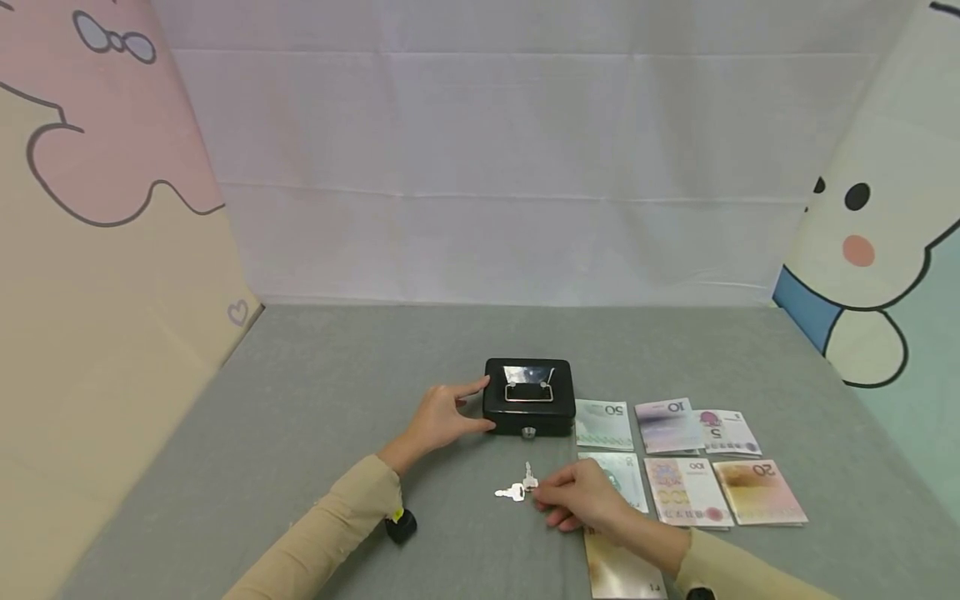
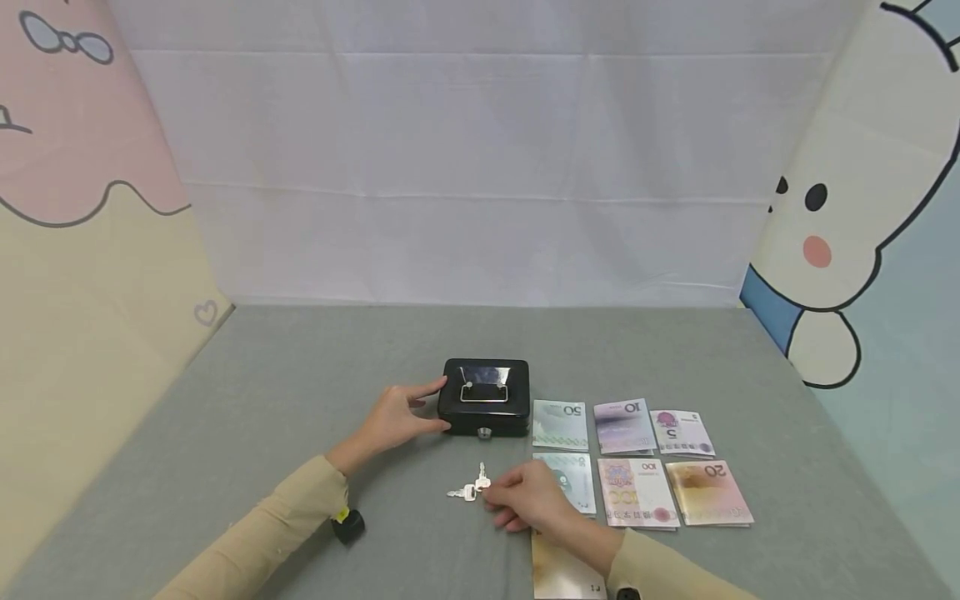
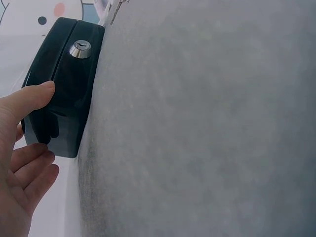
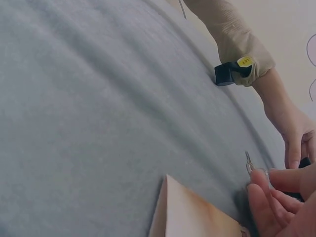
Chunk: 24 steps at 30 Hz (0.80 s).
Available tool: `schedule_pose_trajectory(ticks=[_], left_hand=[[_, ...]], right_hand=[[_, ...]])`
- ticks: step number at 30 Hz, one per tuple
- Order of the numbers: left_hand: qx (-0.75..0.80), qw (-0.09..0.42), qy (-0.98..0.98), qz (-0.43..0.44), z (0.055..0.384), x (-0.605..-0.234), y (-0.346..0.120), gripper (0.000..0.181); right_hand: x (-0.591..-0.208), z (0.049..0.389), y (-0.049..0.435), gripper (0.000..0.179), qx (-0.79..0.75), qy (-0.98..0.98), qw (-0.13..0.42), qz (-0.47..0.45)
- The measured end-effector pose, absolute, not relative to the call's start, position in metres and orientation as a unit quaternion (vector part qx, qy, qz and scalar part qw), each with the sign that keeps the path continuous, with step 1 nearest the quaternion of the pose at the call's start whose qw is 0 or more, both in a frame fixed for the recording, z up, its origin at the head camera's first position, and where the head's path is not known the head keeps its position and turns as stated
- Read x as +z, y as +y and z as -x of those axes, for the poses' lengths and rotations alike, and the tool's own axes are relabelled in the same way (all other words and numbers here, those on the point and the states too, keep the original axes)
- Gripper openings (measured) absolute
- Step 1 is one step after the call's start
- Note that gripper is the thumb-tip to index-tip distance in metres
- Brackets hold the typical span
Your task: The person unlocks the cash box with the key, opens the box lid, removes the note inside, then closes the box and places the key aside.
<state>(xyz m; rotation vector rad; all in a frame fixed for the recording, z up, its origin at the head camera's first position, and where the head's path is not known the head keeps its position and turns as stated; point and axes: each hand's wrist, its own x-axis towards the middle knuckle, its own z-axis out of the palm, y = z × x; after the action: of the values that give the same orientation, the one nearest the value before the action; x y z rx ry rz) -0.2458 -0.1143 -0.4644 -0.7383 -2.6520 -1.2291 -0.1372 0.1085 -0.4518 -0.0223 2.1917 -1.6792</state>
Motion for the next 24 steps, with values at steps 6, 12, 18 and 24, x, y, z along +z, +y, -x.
schedule_pose_trajectory(ticks=[6, 12, 18, 24], left_hand=[[-0.394, 0.063, -0.882, 0.25, 0.247, -0.465, -0.115, 0.065], [-0.378, 0.068, -0.883, 0.269, 0.245, -0.465, -0.116, 0.066], [-0.345, 0.081, -0.889, 0.29, 0.246, -0.467, -0.13, 0.071], [-0.261, 0.088, -0.931, 0.24, 0.256, -0.457, -0.169, 0.077]], right_hand=[[-0.445, 0.146, 0.12, 0.026, -0.562, 0.813, 0.15, 0.032], [-0.43, 0.165, 0.149, 0.034, -0.481, 0.866, 0.078, 0.114], [-0.42, 0.186, 0.197, 0.051, -0.276, 0.941, -0.075, 0.181], [-0.418, 0.206, 0.249, 0.067, -0.126, 0.961, -0.148, 0.198]])
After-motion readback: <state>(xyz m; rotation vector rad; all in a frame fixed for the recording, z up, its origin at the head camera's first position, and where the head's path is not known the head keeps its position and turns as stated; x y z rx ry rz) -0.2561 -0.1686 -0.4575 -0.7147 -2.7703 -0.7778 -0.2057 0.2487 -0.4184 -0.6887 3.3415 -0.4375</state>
